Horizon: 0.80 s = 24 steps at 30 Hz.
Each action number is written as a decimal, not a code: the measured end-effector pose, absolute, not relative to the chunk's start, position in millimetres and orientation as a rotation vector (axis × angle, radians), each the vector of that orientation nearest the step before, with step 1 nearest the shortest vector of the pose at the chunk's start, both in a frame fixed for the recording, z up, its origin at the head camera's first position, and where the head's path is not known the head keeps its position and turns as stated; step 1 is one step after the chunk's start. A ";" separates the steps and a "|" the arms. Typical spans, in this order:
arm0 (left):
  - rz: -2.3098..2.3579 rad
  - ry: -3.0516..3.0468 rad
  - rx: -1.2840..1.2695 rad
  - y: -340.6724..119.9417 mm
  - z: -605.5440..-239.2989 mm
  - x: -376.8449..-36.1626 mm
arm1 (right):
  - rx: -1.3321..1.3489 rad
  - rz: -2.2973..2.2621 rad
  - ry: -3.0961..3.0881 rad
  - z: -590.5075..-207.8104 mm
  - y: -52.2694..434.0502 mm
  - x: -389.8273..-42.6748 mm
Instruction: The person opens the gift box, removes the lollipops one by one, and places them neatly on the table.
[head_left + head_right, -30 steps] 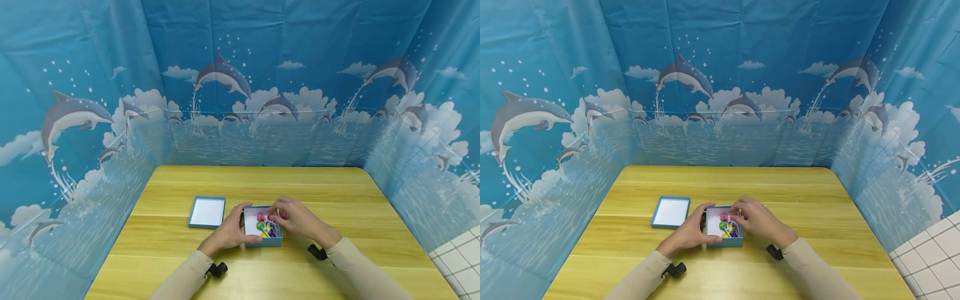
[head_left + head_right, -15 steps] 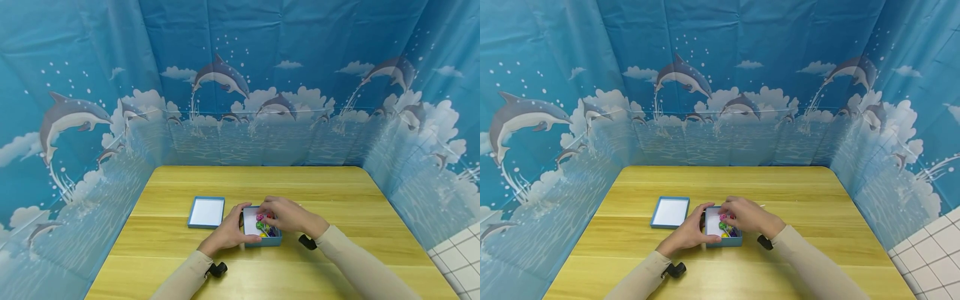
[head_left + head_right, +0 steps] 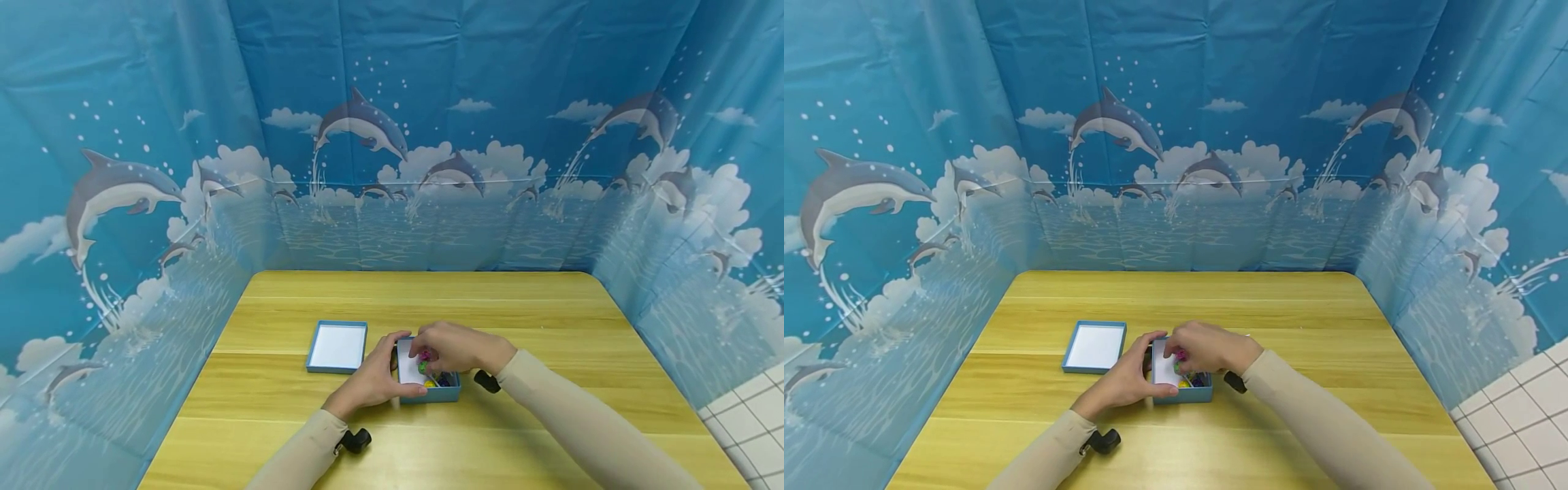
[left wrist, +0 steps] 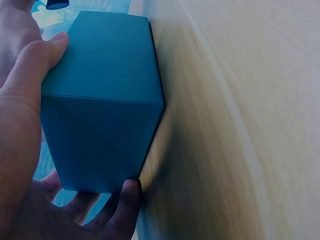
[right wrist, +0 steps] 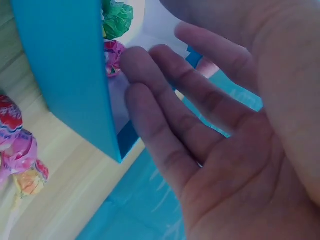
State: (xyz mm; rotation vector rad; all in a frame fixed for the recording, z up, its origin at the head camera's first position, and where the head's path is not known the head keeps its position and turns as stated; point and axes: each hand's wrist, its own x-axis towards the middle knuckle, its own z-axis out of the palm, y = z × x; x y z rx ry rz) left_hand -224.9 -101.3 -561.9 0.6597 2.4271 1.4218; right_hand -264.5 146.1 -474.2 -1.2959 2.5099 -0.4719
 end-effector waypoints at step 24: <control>1.391 2.463 0.684 -102.7 -561.2 -224.0 | -1.225 -0.415 2.391 -489.4 119.5 -278.5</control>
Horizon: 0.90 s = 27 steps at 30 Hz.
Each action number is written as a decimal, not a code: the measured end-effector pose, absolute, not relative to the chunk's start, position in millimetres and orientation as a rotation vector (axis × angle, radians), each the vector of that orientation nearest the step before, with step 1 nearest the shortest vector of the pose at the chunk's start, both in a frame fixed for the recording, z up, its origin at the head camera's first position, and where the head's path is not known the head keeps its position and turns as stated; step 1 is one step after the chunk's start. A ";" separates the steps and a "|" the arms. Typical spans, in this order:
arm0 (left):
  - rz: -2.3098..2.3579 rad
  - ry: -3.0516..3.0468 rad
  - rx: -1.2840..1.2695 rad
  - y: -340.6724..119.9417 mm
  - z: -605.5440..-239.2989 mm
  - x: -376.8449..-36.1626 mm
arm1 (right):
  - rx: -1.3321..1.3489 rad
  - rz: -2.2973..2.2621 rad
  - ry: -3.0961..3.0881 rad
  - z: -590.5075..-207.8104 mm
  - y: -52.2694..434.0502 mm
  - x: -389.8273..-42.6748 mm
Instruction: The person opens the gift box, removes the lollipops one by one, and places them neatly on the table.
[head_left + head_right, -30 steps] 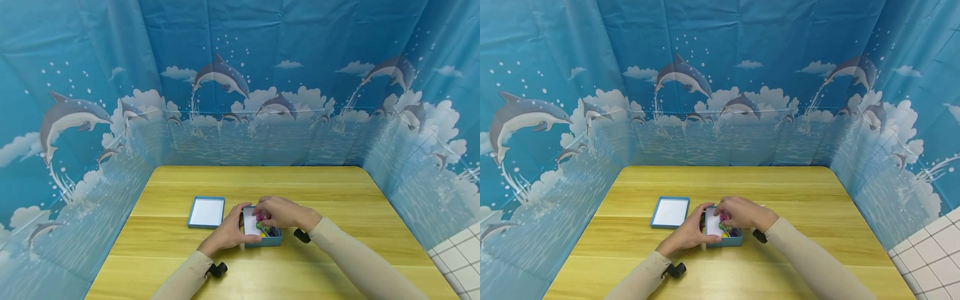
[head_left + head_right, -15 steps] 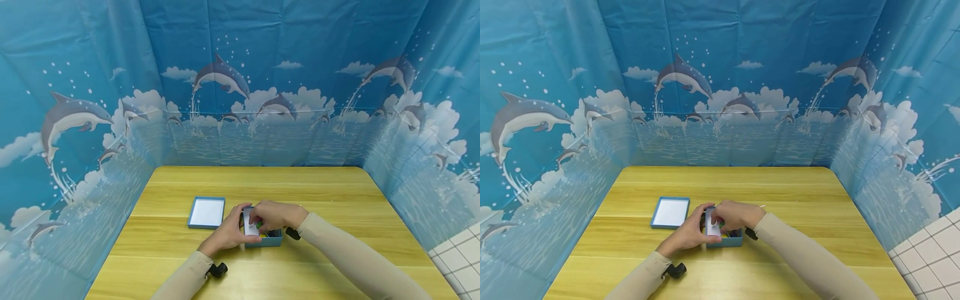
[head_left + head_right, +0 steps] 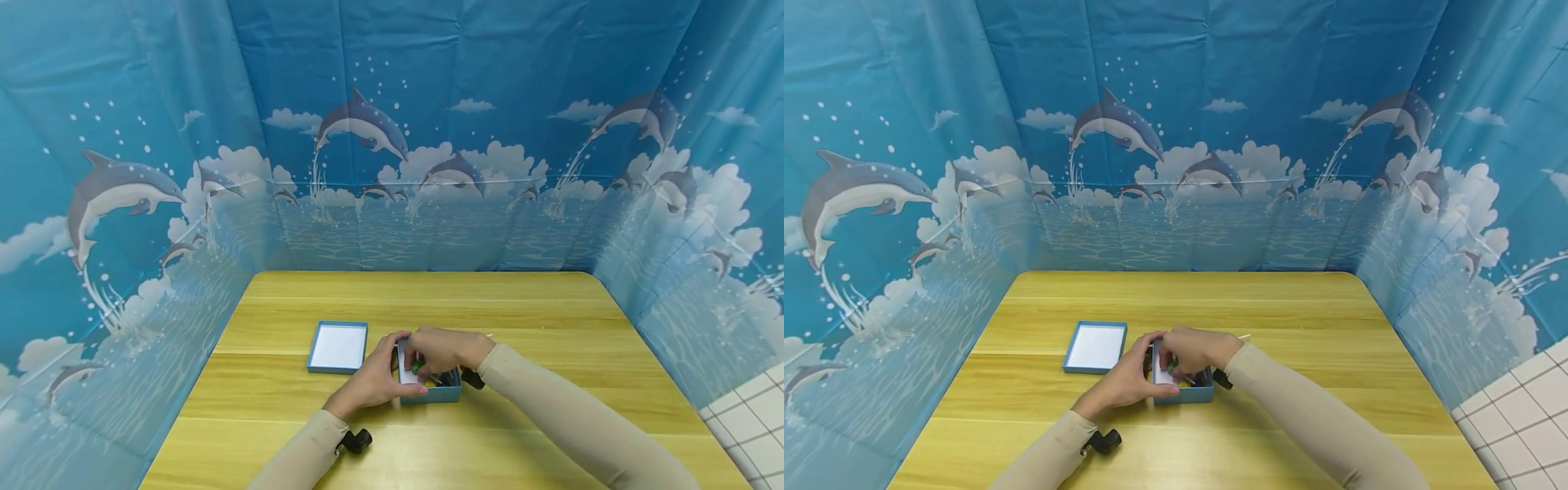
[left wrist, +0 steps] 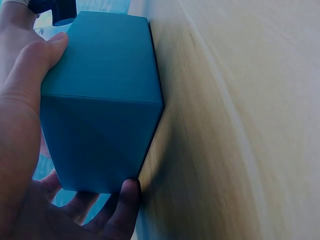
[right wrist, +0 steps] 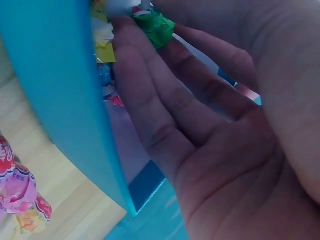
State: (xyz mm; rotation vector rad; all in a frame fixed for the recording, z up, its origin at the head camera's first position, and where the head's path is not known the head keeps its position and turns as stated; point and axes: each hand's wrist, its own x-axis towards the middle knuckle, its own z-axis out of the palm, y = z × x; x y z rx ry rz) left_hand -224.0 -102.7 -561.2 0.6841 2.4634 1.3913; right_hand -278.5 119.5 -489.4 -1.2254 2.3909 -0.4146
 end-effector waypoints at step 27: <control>1.386 2.452 0.666 -101.5 -560.9 -222.2 | -1.286 -0.702 2.415 -483.7 134.1 -268.9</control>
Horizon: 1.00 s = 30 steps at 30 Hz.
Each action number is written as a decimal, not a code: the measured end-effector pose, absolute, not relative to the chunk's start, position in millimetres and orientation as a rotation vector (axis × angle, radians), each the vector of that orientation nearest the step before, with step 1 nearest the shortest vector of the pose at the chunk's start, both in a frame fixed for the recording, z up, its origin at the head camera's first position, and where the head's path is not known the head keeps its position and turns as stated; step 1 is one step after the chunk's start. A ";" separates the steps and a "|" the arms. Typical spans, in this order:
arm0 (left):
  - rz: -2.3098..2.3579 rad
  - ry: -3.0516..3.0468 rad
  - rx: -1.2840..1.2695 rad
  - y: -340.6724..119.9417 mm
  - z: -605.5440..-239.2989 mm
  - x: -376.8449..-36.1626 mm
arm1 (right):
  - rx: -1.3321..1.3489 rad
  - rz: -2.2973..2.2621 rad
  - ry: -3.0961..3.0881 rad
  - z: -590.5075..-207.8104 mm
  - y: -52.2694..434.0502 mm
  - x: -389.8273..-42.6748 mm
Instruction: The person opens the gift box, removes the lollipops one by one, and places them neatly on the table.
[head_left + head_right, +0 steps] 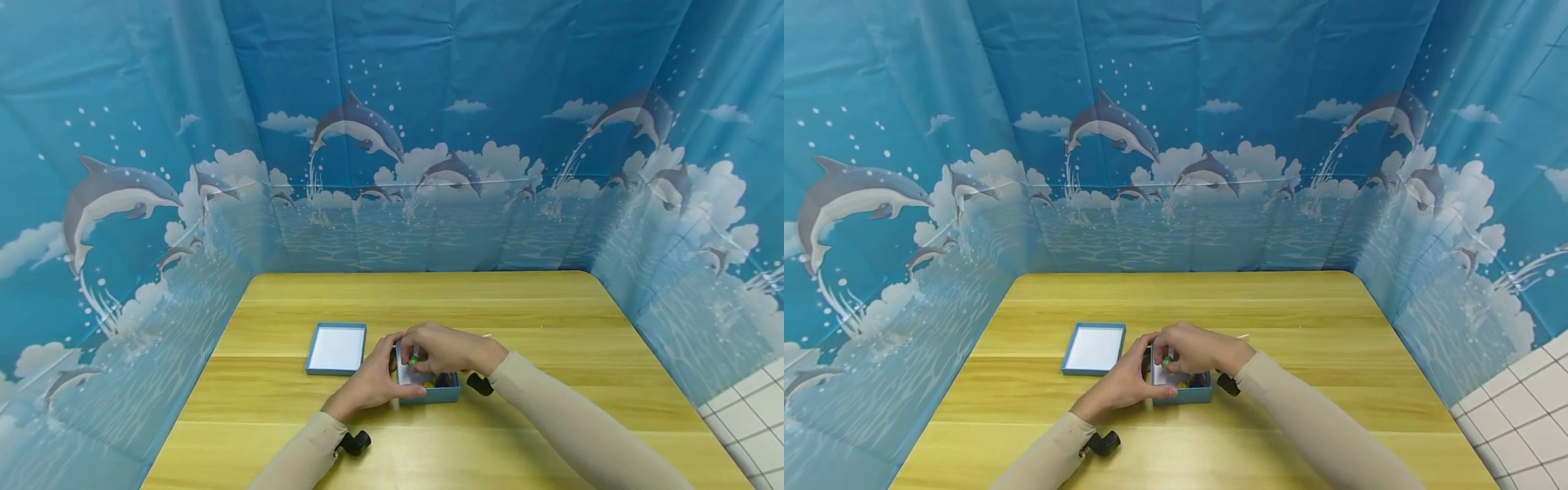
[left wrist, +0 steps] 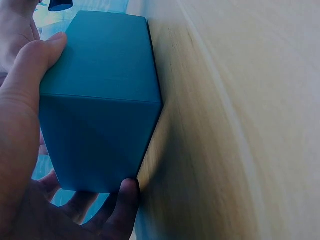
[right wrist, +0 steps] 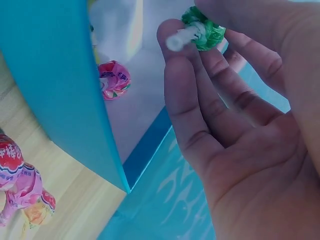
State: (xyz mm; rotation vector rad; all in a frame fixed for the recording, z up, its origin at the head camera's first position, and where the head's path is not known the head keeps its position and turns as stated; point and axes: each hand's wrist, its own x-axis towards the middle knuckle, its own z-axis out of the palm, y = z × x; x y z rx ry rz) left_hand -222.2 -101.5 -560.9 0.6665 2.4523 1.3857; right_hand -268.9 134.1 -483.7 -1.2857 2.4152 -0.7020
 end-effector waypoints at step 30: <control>1.483 2.354 0.648 -99.4 -562.5 -222.7 | -1.269 -0.798 2.556 -481.6 169.5 -248.6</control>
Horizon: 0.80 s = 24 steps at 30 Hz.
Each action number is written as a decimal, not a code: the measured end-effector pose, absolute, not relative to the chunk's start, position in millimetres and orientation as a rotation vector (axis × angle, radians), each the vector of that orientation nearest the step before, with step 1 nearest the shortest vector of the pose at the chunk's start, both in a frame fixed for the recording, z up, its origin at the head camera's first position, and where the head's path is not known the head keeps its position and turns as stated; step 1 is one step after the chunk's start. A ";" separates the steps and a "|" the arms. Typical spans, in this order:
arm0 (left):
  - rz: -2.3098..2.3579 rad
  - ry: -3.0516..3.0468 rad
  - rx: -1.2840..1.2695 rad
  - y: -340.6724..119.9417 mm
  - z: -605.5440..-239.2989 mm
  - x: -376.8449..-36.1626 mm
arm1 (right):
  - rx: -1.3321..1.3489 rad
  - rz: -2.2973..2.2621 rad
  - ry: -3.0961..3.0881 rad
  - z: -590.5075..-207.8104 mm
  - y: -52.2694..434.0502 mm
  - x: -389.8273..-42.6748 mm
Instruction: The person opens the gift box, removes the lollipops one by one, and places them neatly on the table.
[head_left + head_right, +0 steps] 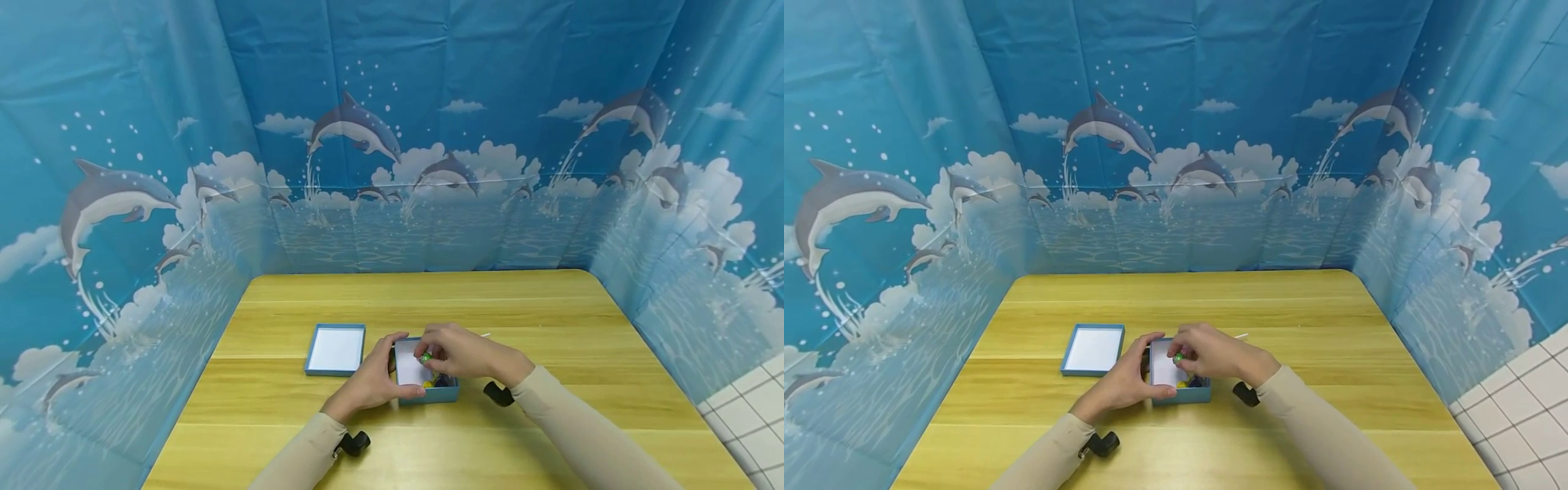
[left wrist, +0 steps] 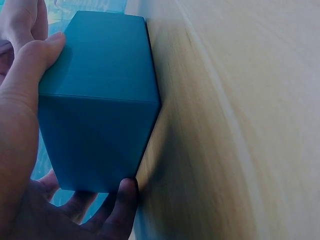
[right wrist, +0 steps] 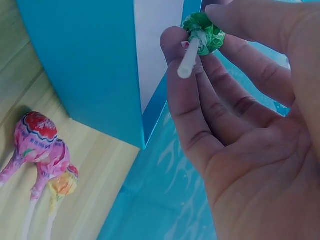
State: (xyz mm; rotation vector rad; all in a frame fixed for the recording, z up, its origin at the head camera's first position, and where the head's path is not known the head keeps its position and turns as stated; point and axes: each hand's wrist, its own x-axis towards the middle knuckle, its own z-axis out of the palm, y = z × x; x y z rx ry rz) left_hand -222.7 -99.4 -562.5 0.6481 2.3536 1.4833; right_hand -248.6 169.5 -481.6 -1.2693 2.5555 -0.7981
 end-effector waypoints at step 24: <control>1.481 2.363 0.648 -98.2 -563.4 -224.4 | -1.227 -0.885 2.630 -485.3 198.6 -240.3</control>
